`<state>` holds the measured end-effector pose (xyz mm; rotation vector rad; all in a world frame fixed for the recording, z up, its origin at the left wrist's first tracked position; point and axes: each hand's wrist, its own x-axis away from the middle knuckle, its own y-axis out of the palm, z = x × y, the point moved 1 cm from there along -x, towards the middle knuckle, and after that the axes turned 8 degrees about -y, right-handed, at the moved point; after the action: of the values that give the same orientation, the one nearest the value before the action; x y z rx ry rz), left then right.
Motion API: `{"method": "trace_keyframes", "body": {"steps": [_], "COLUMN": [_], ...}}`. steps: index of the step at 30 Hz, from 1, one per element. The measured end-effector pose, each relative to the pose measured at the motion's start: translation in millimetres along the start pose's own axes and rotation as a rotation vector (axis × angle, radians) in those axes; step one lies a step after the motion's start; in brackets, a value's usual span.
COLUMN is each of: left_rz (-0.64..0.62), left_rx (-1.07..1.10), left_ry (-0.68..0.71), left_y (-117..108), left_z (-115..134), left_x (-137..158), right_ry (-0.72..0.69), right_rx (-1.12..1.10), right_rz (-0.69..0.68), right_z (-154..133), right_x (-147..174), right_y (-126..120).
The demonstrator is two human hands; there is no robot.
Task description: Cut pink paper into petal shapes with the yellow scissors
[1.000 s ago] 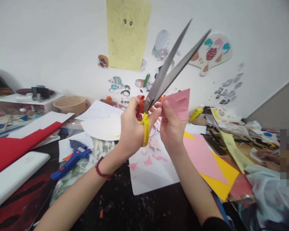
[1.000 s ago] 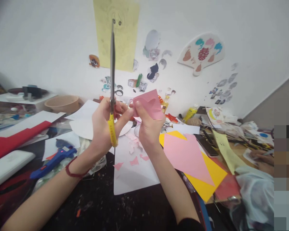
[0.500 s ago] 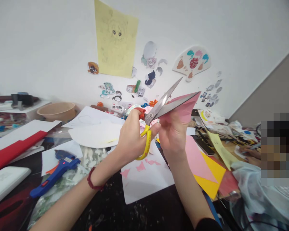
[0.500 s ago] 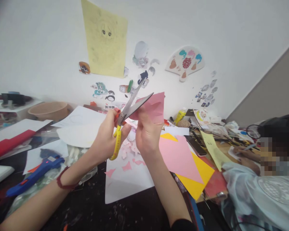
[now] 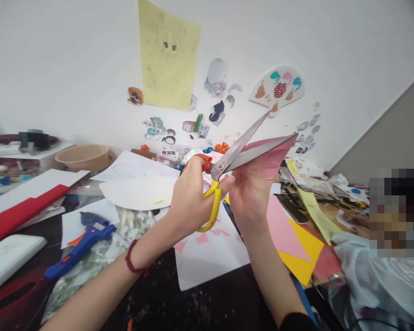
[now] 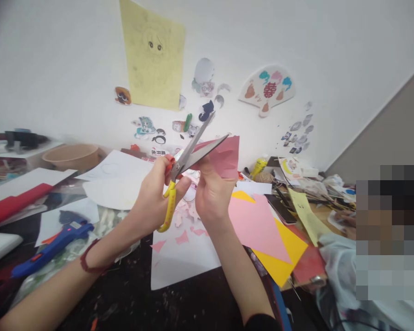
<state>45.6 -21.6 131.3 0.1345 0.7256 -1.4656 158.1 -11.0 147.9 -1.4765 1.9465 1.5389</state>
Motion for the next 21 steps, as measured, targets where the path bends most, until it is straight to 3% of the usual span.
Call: {"method": "trace_keyframes", "body": {"steps": [17, 21], "left_rz": [-0.007, 0.046], "left_rx": [0.000, -0.016], "left_ry": [-0.022, -0.024], "left_y": [-2.3, -2.9], "left_z": [5.0, 5.4], "left_x": [2.1, 3.3], "right_ry": [0.006, -0.070], "right_rx": [0.049, 0.094], "right_rz": [-0.058, 0.025], "right_z": [-2.7, -7.2], "right_x": [7.2, 3.0], "right_y": [3.4, 5.9]}}
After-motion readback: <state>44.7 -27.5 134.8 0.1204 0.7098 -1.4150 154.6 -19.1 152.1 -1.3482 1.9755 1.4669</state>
